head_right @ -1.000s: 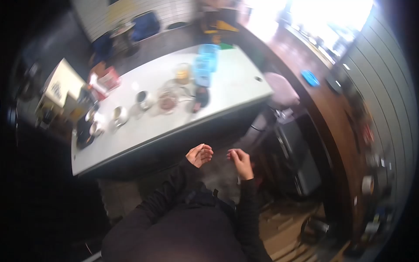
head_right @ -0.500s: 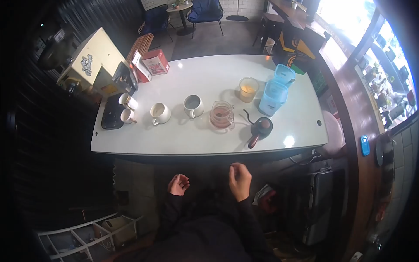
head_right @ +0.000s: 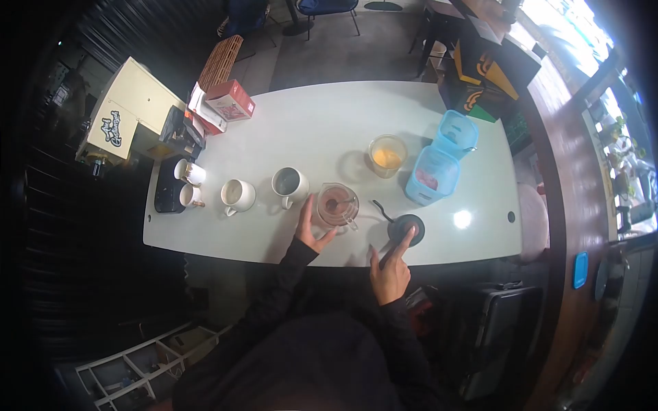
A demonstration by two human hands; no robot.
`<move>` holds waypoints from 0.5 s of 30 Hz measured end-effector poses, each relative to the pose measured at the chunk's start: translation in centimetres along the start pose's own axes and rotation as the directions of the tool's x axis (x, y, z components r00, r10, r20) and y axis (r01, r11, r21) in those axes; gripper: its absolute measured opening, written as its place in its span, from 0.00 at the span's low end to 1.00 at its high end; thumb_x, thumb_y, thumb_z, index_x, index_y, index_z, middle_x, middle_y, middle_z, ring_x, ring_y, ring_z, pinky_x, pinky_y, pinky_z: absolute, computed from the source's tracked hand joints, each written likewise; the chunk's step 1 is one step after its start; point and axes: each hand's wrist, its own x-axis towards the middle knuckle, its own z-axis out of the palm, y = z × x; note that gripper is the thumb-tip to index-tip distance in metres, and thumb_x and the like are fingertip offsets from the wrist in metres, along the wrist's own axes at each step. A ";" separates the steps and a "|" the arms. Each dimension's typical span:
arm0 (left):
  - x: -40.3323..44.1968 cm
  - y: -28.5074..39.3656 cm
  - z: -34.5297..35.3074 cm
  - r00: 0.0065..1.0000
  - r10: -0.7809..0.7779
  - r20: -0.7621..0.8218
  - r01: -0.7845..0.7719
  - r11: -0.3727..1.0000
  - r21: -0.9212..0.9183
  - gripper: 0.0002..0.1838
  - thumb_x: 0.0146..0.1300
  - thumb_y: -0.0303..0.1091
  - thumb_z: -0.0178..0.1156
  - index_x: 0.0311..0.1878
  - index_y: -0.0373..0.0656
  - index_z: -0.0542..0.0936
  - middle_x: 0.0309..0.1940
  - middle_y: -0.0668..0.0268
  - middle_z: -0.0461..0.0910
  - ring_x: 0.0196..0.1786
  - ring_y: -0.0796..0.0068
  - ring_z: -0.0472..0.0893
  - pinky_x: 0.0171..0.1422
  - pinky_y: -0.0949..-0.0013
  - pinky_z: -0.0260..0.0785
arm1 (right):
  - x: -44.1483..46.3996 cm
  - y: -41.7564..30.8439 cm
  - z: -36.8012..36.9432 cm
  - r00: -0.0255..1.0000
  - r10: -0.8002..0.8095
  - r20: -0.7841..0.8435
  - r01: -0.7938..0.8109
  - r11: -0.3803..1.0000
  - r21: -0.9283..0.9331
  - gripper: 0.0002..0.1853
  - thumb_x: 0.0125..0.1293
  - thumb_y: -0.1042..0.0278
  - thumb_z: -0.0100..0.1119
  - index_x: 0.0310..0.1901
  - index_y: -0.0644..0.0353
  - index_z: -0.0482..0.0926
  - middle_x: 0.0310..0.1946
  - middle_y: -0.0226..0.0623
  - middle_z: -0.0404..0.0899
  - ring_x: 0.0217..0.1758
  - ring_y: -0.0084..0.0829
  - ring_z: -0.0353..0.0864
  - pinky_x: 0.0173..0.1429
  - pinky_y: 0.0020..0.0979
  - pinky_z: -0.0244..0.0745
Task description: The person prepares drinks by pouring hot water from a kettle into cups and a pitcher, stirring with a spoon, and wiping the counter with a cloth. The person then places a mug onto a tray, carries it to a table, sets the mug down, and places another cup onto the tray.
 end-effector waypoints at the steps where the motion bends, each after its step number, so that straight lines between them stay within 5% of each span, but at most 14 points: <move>1: 0.0 -0.1 0.4 1.000 -0.012 -0.006 0.012 1.000 0.001 0.54 0.46 0.36 0.72 0.72 0.37 0.49 0.68 0.46 0.56 0.71 0.49 0.59 0.69 0.56 0.59 | 0.0 0.0 0.0 1.000 -0.005 0.012 0.005 1.000 -0.005 0.50 0.60 0.64 0.59 0.72 0.61 0.32 0.23 0.48 0.79 0.24 0.49 0.79 0.29 0.43 0.71; 4: 0.8 0.6 1.6 1.000 -0.026 -0.010 0.026 0.998 -0.059 0.52 0.47 0.36 0.71 0.71 0.35 0.50 0.67 0.43 0.56 0.70 0.47 0.59 0.71 0.55 0.57 | 0.3 0.6 0.2 0.994 -0.087 -0.069 0.089 0.996 0.018 0.48 0.58 0.75 0.55 0.73 0.57 0.32 0.33 0.59 0.80 0.27 0.56 0.79 0.32 0.46 0.72; 15: 4.7 -1.1 -0.1 0.951 0.081 0.299 -0.021 0.980 -0.198 0.53 0.43 0.33 0.73 0.71 0.37 0.52 0.67 0.46 0.58 0.70 0.48 0.59 0.71 0.56 0.56 | 0.9 1.1 -0.1 0.989 0.120 -0.089 -0.120 0.993 0.009 0.46 0.54 0.83 0.48 0.74 0.48 0.40 0.54 0.57 0.74 0.41 0.57 0.79 0.41 0.49 0.73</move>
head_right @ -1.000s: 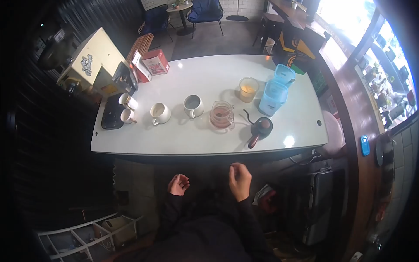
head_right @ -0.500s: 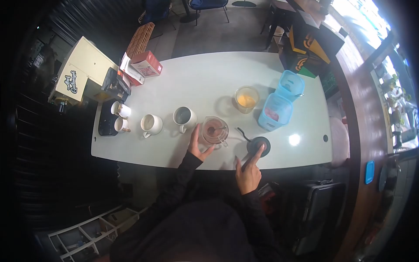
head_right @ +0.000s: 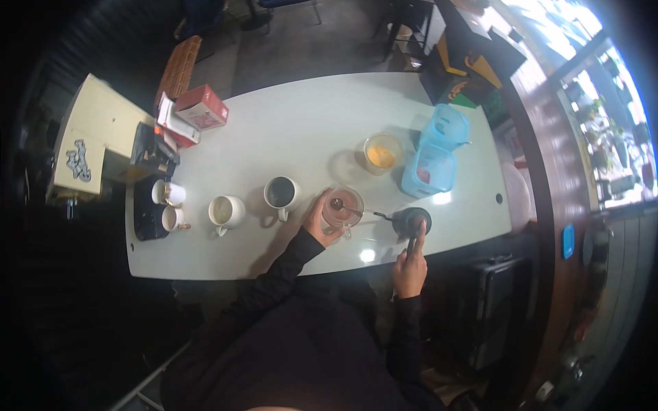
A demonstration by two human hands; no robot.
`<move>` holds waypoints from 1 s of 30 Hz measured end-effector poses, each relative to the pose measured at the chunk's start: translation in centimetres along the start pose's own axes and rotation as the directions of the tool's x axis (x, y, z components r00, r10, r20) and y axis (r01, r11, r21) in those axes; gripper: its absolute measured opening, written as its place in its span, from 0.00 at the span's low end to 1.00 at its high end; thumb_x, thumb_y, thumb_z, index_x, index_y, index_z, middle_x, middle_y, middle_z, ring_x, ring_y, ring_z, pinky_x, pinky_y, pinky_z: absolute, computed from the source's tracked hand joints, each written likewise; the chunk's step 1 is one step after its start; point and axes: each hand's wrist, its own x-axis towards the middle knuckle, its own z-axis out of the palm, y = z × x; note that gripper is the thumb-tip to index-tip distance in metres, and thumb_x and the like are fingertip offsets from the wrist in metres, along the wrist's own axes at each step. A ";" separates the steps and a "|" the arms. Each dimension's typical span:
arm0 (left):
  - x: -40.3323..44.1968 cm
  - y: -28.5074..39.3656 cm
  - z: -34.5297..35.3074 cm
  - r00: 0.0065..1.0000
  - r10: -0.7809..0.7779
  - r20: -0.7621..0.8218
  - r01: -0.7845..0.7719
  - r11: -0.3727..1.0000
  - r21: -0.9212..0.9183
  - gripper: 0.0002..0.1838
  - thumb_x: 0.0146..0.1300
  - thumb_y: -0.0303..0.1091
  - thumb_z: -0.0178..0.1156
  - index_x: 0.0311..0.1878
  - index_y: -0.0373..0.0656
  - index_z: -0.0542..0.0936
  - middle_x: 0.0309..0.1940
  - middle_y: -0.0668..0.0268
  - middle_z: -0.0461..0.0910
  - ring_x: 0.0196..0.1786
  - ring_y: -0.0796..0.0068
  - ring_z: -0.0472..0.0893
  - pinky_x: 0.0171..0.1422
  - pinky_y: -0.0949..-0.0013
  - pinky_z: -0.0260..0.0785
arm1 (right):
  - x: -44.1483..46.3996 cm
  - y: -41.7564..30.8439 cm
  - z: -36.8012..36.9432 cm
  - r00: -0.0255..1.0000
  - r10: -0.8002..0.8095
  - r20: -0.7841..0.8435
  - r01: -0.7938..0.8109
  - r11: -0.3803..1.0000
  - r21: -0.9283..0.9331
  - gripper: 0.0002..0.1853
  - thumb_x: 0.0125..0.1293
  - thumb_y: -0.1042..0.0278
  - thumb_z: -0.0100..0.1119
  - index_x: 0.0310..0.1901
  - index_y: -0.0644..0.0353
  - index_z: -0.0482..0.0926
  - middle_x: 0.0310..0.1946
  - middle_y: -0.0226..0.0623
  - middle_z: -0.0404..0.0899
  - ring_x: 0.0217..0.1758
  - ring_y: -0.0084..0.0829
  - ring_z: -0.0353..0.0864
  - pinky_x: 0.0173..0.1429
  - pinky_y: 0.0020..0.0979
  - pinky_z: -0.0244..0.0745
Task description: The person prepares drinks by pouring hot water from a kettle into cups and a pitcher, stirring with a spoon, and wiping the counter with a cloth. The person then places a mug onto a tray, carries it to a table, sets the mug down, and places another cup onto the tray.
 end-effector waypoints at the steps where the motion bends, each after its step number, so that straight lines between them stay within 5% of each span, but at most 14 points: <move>1: 0.3 -0.2 -0.1 1.000 -0.010 0.028 0.010 1.000 -0.022 0.53 0.42 0.34 0.74 0.70 0.37 0.52 0.67 0.46 0.59 0.70 0.48 0.60 0.71 0.56 0.56 | -0.1 -0.3 0.1 0.997 0.074 0.014 -0.074 0.996 0.041 0.46 0.55 0.84 0.48 0.74 0.48 0.41 0.55 0.57 0.72 0.45 0.57 0.78 0.43 0.48 0.73; 4: 1.5 -0.7 -0.4 0.995 0.018 0.093 -0.013 0.998 -0.055 0.53 0.42 0.34 0.74 0.70 0.37 0.53 0.66 0.46 0.60 0.69 0.48 0.61 0.71 0.57 0.57 | -0.2 -0.7 0.7 0.992 0.118 -0.041 -0.116 0.993 0.033 0.42 0.60 0.79 0.51 0.73 0.48 0.43 0.56 0.57 0.72 0.47 0.56 0.78 0.44 0.47 0.74; 6: 1.7 -0.9 -0.3 0.990 0.051 0.129 -0.041 0.996 -0.078 0.53 0.41 0.33 0.74 0.70 0.37 0.54 0.65 0.46 0.60 0.68 0.48 0.62 0.70 0.58 0.58 | 0.1 -0.8 1.5 0.947 -0.111 -0.303 0.109 0.994 -0.023 0.36 0.65 0.66 0.56 0.72 0.49 0.51 0.47 0.54 0.77 0.44 0.52 0.79 0.42 0.44 0.74; 9: 2.6 -2.2 -0.1 0.984 0.037 0.176 -0.009 0.988 -0.153 0.50 0.42 0.28 0.72 0.70 0.38 0.54 0.63 0.47 0.62 0.67 0.48 0.63 0.69 0.60 0.59 | 0.8 -2.0 0.6 0.934 0.149 -0.326 -0.155 0.988 0.008 0.31 0.63 0.65 0.60 0.67 0.53 0.62 0.38 0.49 0.74 0.40 0.48 0.76 0.43 0.41 0.72; 11: 3.1 -3.2 0.2 0.971 0.062 0.232 -0.018 0.982 -0.188 0.50 0.42 0.26 0.70 0.70 0.38 0.54 0.63 0.47 0.62 0.67 0.49 0.64 0.69 0.60 0.59 | 1.8 -0.7 0.6 0.867 -0.120 -0.485 0.051 0.987 -0.154 0.25 0.60 0.65 0.64 0.59 0.57 0.71 0.35 0.47 0.69 0.39 0.45 0.71 0.46 0.40 0.68; 12: 3.4 -3.2 0.0 0.968 0.055 0.244 -0.005 0.980 -0.199 0.49 0.42 0.24 0.69 0.70 0.38 0.54 0.63 0.47 0.62 0.67 0.49 0.64 0.70 0.60 0.59 | 2.2 -0.9 0.9 0.852 -0.092 -0.515 0.042 0.993 -0.108 0.23 0.57 0.65 0.67 0.53 0.59 0.75 0.37 0.48 0.68 0.42 0.45 0.68 0.48 0.40 0.66; 24: 4.3 -2.1 0.5 0.969 0.092 0.227 -0.064 0.990 -0.125 0.49 0.43 0.20 0.65 0.71 0.40 0.52 0.64 0.47 0.60 0.66 0.47 0.62 0.71 0.56 0.56 | 3.9 -1.1 -1.2 0.827 -0.108 -0.552 0.064 0.993 -0.099 0.15 0.54 0.64 0.68 0.41 0.62 0.79 0.39 0.48 0.68 0.44 0.45 0.67 0.49 0.40 0.65; 30: 4.1 -1.7 0.5 0.973 0.090 0.213 -0.071 0.993 -0.097 0.48 0.44 0.20 0.63 0.71 0.40 0.52 0.64 0.47 0.60 0.67 0.48 0.62 0.71 0.57 0.57 | 3.6 1.2 -6.8 0.839 0.187 -0.512 0.050 0.909 0.413 0.10 0.61 0.70 0.64 0.42 0.66 0.81 0.37 0.38 0.74 0.40 0.28 0.75 0.45 0.25 0.69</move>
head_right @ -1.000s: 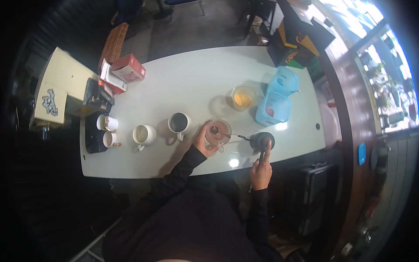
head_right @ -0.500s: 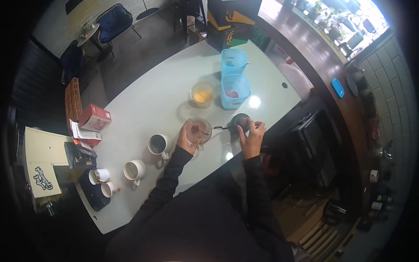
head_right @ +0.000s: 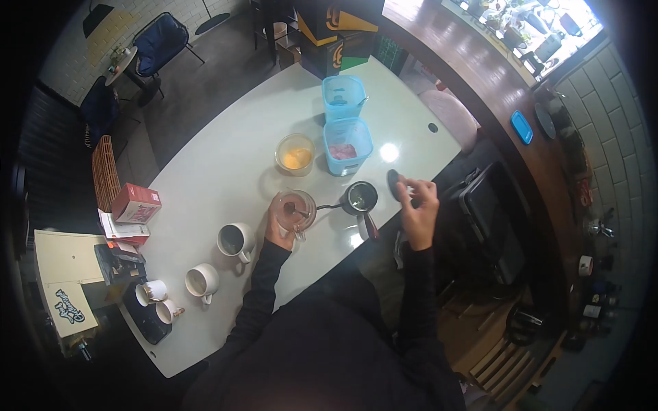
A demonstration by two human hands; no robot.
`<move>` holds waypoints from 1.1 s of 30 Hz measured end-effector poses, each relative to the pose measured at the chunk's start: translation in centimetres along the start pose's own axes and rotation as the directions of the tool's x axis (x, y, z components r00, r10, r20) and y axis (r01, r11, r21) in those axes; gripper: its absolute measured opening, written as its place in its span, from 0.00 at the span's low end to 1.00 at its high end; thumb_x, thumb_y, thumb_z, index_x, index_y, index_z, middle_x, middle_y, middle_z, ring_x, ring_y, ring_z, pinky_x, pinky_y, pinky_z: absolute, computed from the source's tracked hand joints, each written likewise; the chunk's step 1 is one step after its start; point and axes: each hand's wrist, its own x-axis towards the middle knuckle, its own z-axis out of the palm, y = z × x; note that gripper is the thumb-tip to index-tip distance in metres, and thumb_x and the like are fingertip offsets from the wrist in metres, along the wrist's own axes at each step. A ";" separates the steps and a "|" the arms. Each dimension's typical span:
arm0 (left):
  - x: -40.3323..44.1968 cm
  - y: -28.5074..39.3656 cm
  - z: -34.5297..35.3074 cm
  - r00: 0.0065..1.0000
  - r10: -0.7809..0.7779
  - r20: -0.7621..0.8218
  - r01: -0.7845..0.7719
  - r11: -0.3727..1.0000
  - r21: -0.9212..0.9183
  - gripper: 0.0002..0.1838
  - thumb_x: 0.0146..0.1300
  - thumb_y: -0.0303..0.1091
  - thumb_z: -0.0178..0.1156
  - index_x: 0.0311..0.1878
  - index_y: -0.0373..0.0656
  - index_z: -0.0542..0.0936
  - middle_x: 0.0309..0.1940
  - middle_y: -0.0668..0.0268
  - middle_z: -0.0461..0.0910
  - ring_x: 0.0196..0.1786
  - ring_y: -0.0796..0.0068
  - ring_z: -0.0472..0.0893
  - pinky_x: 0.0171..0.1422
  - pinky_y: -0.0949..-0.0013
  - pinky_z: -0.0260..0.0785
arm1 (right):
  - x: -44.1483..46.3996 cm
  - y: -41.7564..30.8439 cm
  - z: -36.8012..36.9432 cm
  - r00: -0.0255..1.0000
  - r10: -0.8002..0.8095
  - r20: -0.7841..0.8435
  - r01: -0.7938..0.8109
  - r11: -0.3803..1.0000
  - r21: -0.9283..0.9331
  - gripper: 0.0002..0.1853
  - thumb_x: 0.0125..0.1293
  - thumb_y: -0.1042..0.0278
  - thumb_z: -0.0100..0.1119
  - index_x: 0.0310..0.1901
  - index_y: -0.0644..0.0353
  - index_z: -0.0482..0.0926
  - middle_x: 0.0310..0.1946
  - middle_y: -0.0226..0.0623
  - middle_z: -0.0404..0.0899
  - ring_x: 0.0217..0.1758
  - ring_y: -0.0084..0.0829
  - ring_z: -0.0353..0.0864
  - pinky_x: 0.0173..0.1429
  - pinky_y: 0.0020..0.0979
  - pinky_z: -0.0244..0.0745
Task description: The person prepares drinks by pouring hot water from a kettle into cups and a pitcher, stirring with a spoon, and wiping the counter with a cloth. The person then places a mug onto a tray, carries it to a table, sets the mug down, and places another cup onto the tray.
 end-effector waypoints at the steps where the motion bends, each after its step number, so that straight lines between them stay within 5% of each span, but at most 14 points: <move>1: 0.0 0.1 0.0 1.000 -0.003 -0.002 0.003 0.999 -0.034 0.48 0.45 0.20 0.63 0.71 0.40 0.52 0.64 0.47 0.60 0.67 0.48 0.63 0.70 0.57 0.57 | 0.2 0.8 -0.9 0.999 0.043 0.016 -0.045 0.991 0.128 0.10 0.65 0.69 0.60 0.43 0.66 0.81 0.36 0.33 0.75 0.36 0.21 0.73 0.43 0.22 0.68; 2: 0.1 0.2 0.0 1.000 -0.004 -0.002 0.004 0.999 -0.052 0.48 0.45 0.20 0.63 0.71 0.40 0.52 0.64 0.47 0.60 0.67 0.48 0.63 0.70 0.58 0.58 | 0.4 1.7 -1.8 0.996 0.082 0.035 -0.088 0.963 0.254 0.11 0.69 0.67 0.57 0.44 0.66 0.81 0.36 0.28 0.76 0.33 0.14 0.71 0.41 0.19 0.67; 4: 0.3 0.4 0.0 1.000 -0.002 -0.001 0.002 0.998 -0.061 0.48 0.45 0.20 0.63 0.71 0.40 0.52 0.64 0.47 0.60 0.66 0.49 0.64 0.70 0.58 0.58 | 0.3 2.6 -3.6 0.971 0.209 0.116 -0.239 0.885 0.399 0.12 0.71 0.65 0.54 0.46 0.65 0.79 0.35 0.30 0.79 0.35 0.17 0.75 0.43 0.22 0.70; 6: 0.2 0.5 0.0 1.000 0.003 0.005 -0.002 0.999 -0.053 0.47 0.45 0.20 0.63 0.71 0.40 0.52 0.63 0.48 0.60 0.66 0.49 0.64 0.70 0.59 0.59 | -0.1 3.5 -4.5 0.891 0.318 0.325 -0.449 0.502 0.740 0.14 0.71 0.62 0.54 0.48 0.64 0.77 0.44 0.31 0.78 0.42 0.23 0.77 0.47 0.28 0.72; 8: 0.0 0.7 0.1 0.999 -0.049 -0.001 0.049 0.998 -0.028 0.47 0.46 0.20 0.63 0.71 0.40 0.52 0.63 0.48 0.61 0.66 0.50 0.64 0.70 0.59 0.58 | -0.8 4.7 -4.5 0.886 0.302 0.352 -0.457 0.439 0.774 0.16 0.70 0.58 0.54 0.50 0.60 0.75 0.42 0.32 0.78 0.42 0.25 0.77 0.48 0.31 0.74; 11: -0.1 0.8 0.0 0.996 -0.095 0.003 0.095 0.995 0.008 0.47 0.46 0.19 0.64 0.71 0.40 0.52 0.63 0.48 0.61 0.66 0.50 0.64 0.70 0.60 0.58 | -1.4 5.8 -3.9 0.749 0.538 0.385 -0.559 0.202 0.804 0.15 0.69 0.55 0.55 0.50 0.57 0.75 0.40 0.32 0.78 0.39 0.28 0.75 0.47 0.33 0.74; 15: 0.0 1.1 0.0 0.997 -0.074 -0.008 0.075 0.997 0.029 0.48 0.46 0.19 0.64 0.71 0.41 0.52 0.62 0.49 0.62 0.65 0.51 0.66 0.69 0.61 0.60 | -1.2 6.8 -3.2 0.727 0.504 0.466 -0.584 0.098 0.806 0.16 0.69 0.56 0.56 0.50 0.58 0.74 0.40 0.32 0.77 0.38 0.27 0.74 0.46 0.33 0.74; 18: 0.1 1.3 0.2 0.996 -0.087 -0.013 0.088 0.996 0.025 0.49 0.44 0.17 0.64 0.71 0.41 0.52 0.62 0.51 0.63 0.64 0.53 0.68 0.67 0.62 0.62 | -0.4 7.3 -2.5 0.742 0.514 0.432 -0.597 0.211 0.774 0.14 0.67 0.57 0.58 0.45 0.60 0.77 0.34 0.30 0.77 0.32 0.24 0.73 0.42 0.30 0.73; 21: 0.3 1.6 0.4 0.990 -0.138 -0.011 0.136 0.986 -0.100 0.49 0.44 0.15 0.62 0.71 0.41 0.52 0.61 0.52 0.64 0.63 0.55 0.70 0.66 0.62 0.64 | 0.4 9.3 -1.2 0.872 0.462 0.161 -0.488 0.795 0.360 0.14 0.67 0.60 0.60 0.37 0.65 0.82 0.23 0.24 0.77 0.23 0.16 0.70 0.31 0.18 0.65; 24: 0.4 1.7 0.2 0.993 -0.118 -0.017 0.116 0.989 -0.093 0.48 0.45 0.15 0.61 0.71 0.42 0.52 0.60 0.52 0.65 0.63 0.56 0.70 0.66 0.62 0.64 | 0.9 10.5 0.7 0.959 0.282 0.022 -0.283 0.953 0.110 0.13 0.66 0.63 0.62 0.36 0.67 0.82 0.19 0.23 0.74 0.21 0.16 0.68 0.31 0.18 0.65; 26: 0.3 1.3 0.2 0.998 -0.057 -0.026 0.056 0.998 -0.039 0.48 0.45 0.16 0.62 0.71 0.42 0.52 0.60 0.52 0.65 0.63 0.55 0.70 0.66 0.62 0.64 | 1.1 11.4 1.5 0.980 0.199 0.010 -0.198 0.970 0.143 0.13 0.63 0.64 0.65 0.36 0.68 0.82 0.21 0.24 0.73 0.22 0.16 0.67 0.30 0.20 0.64; 28: 0.3 0.9 0.2 0.999 -0.033 -0.038 0.033 0.999 -0.003 0.48 0.44 0.17 0.63 0.71 0.42 0.52 0.60 0.52 0.65 0.63 0.55 0.69 0.66 0.62 0.64 | 1.4 9.2 1.5 0.998 -0.056 0.029 0.061 0.977 -0.205 0.13 0.59 0.64 0.68 0.36 0.68 0.81 0.23 0.28 0.72 0.24 0.18 0.69 0.30 0.23 0.65; 33: 0.0 -0.1 0.5 0.993 -0.118 -0.013 0.116 0.987 -0.107 0.50 0.43 0.18 0.66 0.71 0.42 0.52 0.62 0.52 0.64 0.66 0.55 0.67 0.67 0.62 0.63 | 2.4 9.7 2.6 0.986 -0.103 0.130 0.142 0.928 -0.343 0.16 0.54 0.66 0.70 0.39 0.67 0.80 0.30 0.43 0.75 0.29 0.39 0.76 0.34 0.35 0.71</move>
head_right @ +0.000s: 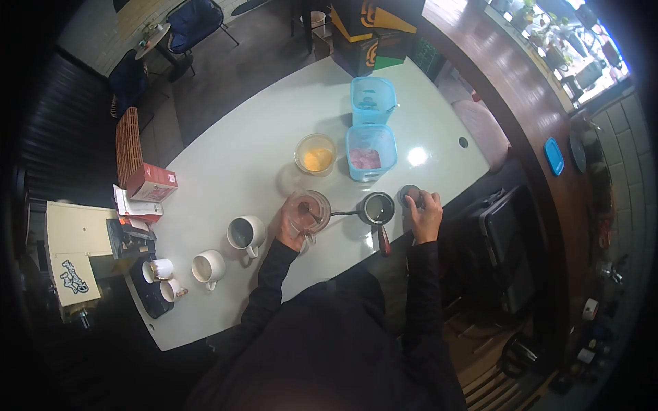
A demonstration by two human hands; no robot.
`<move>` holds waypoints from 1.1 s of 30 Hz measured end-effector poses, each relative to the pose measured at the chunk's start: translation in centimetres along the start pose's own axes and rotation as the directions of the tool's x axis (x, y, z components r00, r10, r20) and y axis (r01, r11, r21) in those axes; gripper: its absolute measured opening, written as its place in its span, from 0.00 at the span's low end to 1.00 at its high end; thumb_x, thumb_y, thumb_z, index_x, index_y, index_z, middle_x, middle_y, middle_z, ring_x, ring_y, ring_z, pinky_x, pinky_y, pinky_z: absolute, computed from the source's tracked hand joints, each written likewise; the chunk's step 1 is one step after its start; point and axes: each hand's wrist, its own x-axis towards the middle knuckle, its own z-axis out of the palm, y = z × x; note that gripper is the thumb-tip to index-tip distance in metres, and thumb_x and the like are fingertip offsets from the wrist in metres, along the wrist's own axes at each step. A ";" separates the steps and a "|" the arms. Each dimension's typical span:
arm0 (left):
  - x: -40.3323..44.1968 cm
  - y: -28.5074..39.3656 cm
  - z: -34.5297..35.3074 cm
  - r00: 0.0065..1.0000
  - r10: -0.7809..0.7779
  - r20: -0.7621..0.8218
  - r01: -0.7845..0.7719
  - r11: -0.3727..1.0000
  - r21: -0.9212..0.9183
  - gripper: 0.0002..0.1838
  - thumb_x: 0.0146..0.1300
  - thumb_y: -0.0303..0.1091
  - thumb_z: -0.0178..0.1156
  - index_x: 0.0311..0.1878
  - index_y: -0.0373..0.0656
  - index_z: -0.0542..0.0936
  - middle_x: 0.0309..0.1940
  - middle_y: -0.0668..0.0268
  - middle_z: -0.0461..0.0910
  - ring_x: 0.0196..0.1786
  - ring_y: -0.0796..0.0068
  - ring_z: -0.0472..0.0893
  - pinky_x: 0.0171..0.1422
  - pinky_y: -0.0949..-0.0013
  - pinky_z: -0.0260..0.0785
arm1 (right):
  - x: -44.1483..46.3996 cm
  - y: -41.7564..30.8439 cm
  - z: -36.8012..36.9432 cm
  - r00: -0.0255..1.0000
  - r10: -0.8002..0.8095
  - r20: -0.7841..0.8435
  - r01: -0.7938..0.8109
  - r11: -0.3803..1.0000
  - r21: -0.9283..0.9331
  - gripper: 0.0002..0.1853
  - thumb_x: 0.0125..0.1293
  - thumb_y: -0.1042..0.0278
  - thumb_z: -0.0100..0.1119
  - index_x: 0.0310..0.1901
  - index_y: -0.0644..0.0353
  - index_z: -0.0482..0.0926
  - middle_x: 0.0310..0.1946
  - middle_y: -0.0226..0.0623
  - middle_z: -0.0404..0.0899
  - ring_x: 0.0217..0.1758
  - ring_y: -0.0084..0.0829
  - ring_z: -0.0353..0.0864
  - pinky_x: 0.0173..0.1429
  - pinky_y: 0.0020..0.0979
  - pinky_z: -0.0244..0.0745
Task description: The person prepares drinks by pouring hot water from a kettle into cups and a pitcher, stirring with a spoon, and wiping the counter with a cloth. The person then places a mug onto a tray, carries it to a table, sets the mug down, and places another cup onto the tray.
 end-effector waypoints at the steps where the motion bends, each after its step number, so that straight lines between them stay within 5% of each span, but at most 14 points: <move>1: 0.0 -0.1 0.0 1.000 -0.001 -0.011 0.001 1.000 0.000 0.50 0.43 0.18 0.66 0.71 0.42 0.52 0.62 0.52 0.64 0.66 0.55 0.67 0.67 0.62 0.63 | 0.2 0.3 0.3 1.000 -0.013 0.004 0.013 1.000 -0.015 0.16 0.54 0.65 0.70 0.40 0.67 0.80 0.31 0.44 0.75 0.29 0.40 0.76 0.34 0.36 0.71; 15: 0.0 0.5 0.0 1.000 -0.017 0.004 0.017 1.000 -0.008 0.51 0.43 0.18 0.66 0.71 0.42 0.51 0.65 0.52 0.61 0.68 0.56 0.64 0.71 0.63 0.59 | 2.1 1.6 1.5 1.000 0.003 0.023 0.000 0.994 -0.113 0.17 0.56 0.65 0.68 0.44 0.66 0.79 0.31 0.44 0.74 0.29 0.40 0.76 0.35 0.36 0.72; 18: -0.1 0.8 -0.1 1.000 0.001 -0.008 0.000 0.998 0.059 0.51 0.44 0.19 0.66 0.72 0.42 0.50 0.65 0.52 0.60 0.69 0.56 0.63 0.71 0.62 0.59 | 2.0 0.4 0.7 0.979 -0.160 -0.123 0.142 0.980 -0.142 0.16 0.57 0.65 0.67 0.43 0.66 0.79 0.28 0.40 0.72 0.26 0.31 0.73 0.31 0.30 0.69; 21: -0.2 0.7 -0.2 1.000 0.006 -0.002 -0.006 0.999 0.053 0.51 0.44 0.19 0.66 0.72 0.41 0.50 0.66 0.52 0.59 0.69 0.55 0.62 0.71 0.62 0.58 | 0.9 -2.3 -1.1 0.999 -0.045 0.016 0.046 0.998 -0.042 0.15 0.60 0.66 0.64 0.44 0.66 0.78 0.30 0.45 0.76 0.29 0.37 0.78 0.34 0.34 0.72; 24: 0.0 0.5 -0.1 1.000 0.023 0.012 -0.024 0.999 0.036 0.51 0.44 0.20 0.66 0.72 0.41 0.49 0.66 0.51 0.59 0.69 0.55 0.62 0.71 0.62 0.58 | -1.1 -4.1 -2.3 0.932 0.075 0.354 -0.142 0.976 0.168 0.14 0.64 0.64 0.60 0.43 0.66 0.77 0.20 0.45 0.77 0.23 0.34 0.78 0.31 0.33 0.71; 30: -0.1 -1.1 0.2 0.998 0.059 0.007 -0.059 0.998 0.022 0.51 0.44 0.18 0.63 0.72 0.41 0.49 0.67 0.50 0.58 0.69 0.53 0.62 0.72 0.61 0.57 | -4.5 -6.8 -3.8 0.721 0.243 0.648 -0.298 0.954 -0.025 0.26 0.61 0.49 0.60 0.40 0.71 0.79 0.19 0.49 0.79 0.28 0.46 0.83 0.35 0.40 0.75; 31: -0.2 -1.2 0.2 0.998 0.062 0.013 -0.062 0.998 0.017 0.51 0.44 0.18 0.63 0.72 0.41 0.49 0.67 0.50 0.58 0.69 0.53 0.62 0.72 0.61 0.57 | -4.7 -6.9 -3.7 0.715 0.188 0.674 -0.228 0.973 -0.030 0.24 0.63 0.50 0.60 0.36 0.71 0.79 0.17 0.49 0.79 0.26 0.44 0.83 0.33 0.39 0.75; 33: -0.3 -1.2 0.2 0.999 0.041 0.007 -0.041 0.999 -0.004 0.51 0.44 0.18 0.62 0.72 0.41 0.48 0.66 0.49 0.58 0.69 0.52 0.62 0.72 0.61 0.57 | -5.7 -6.0 -2.3 0.702 0.131 0.700 -0.305 0.944 0.129 0.20 0.69 0.58 0.55 0.31 0.72 0.75 0.17 0.37 0.78 0.20 0.23 0.79 0.23 0.26 0.69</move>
